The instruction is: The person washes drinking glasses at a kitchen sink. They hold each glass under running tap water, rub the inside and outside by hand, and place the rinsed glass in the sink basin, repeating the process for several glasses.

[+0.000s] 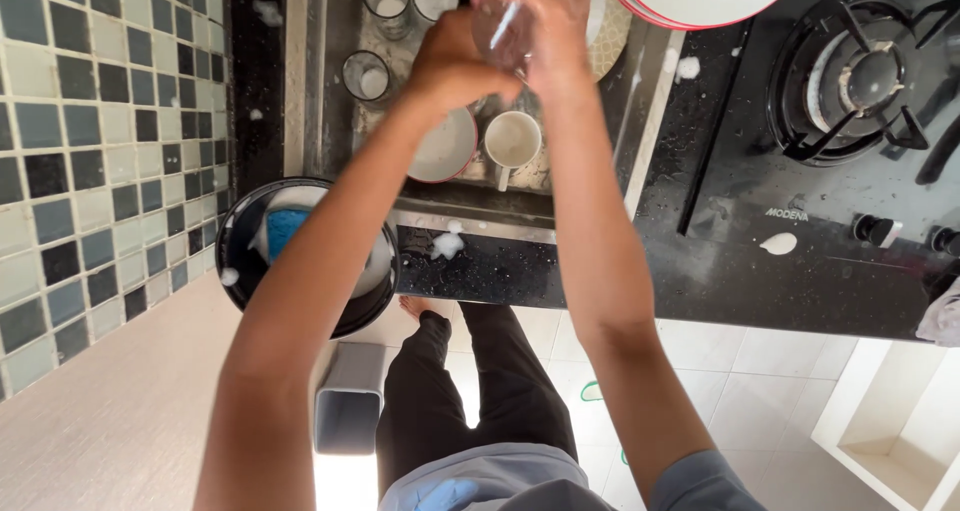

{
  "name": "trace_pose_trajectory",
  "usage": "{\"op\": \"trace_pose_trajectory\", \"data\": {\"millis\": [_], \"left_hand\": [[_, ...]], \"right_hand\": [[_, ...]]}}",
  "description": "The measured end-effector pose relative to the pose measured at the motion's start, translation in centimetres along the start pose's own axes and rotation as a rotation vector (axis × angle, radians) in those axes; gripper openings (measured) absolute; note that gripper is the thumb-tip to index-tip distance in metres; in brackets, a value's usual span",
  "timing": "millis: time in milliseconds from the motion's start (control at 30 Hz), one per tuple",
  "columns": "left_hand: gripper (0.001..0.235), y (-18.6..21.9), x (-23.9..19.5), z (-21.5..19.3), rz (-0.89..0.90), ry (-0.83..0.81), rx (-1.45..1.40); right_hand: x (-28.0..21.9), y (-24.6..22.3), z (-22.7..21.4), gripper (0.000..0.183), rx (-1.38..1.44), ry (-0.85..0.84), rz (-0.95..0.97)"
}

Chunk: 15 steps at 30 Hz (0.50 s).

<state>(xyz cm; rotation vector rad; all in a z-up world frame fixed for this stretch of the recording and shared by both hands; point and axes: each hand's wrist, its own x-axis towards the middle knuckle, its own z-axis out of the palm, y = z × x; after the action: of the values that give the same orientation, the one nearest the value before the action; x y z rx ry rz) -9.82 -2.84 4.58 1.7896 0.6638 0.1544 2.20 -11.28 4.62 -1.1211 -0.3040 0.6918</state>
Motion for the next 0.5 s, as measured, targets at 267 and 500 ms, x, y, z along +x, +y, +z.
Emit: {"op": "trace_pose_trajectory", "data": {"millis": [267,500], "left_hand": [[0.064,-3.8,1.6,-1.3,0.366,-0.186,-0.06],[0.056,-4.8,3.1,0.7,0.305,0.021,-0.021]], "right_hand": [[0.3,0.2,-1.2,0.034,-0.054,-0.245,-0.022],[1.6,2.6,-0.9,0.013,-0.049,-0.09,-0.041]]}}
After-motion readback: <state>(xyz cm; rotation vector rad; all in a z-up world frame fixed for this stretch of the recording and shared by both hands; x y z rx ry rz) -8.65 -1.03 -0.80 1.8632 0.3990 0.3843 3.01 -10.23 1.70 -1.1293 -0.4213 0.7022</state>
